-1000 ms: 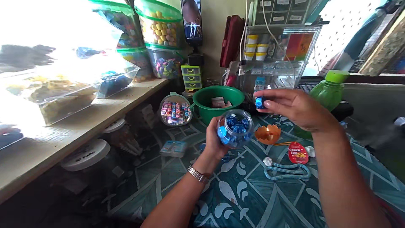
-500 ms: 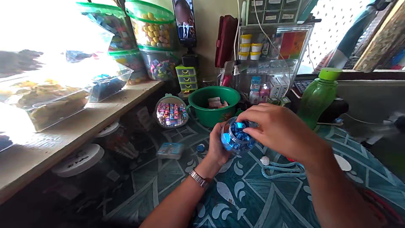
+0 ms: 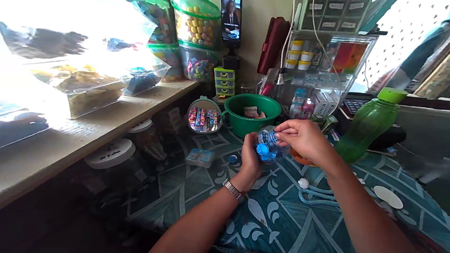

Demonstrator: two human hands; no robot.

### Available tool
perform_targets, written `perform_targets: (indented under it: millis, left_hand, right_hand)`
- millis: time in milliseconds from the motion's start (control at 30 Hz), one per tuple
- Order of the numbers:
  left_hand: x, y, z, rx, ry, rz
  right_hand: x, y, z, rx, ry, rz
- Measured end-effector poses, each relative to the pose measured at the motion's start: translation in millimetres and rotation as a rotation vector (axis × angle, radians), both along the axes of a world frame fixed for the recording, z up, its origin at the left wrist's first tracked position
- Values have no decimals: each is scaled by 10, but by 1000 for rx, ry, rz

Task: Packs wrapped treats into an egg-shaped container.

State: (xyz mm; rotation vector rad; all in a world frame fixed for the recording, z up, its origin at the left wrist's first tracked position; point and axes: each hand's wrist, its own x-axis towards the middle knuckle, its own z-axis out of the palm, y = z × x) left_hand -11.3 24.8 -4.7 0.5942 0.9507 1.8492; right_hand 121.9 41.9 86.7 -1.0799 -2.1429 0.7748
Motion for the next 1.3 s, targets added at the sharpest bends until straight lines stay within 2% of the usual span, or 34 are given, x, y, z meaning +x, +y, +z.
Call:
perform_targets:
  millis: [233,367,533,700,867,1000,1133,1233,1300]
  left_hand:
    - [55,-25,3,-26,-23,-21]
    - [74,-35,23,-30,-52,-17]
    - [64,-42,32,-41,-44,-25]
    - [63,-62,50,-39,-28,-66]
    - [73,-70,51,-19,-39,-60]
    - [55,-56,42,12,-37,-70]
    - [30,-28,29,16,-70,-78]
    - [-36,-21,76,13,-120,-59]
    - [-120,-24,136,40,-158,-41]
  right_hand:
    - [-57,-55,23,30,-121,-24]
    - [-54,-50,4,58,-97,-10]
    - [39,34,30,-110,-44,134]
    - [203,92,81,-358,179,324]
    - [238,43,98,-373,213,395]
    - [195,5,93,-267,112,352]
    - [167,-40,60,1,-40,271]
    - [253,-68,88,323,35,160]
    - [354,-65,159,452,119,61]
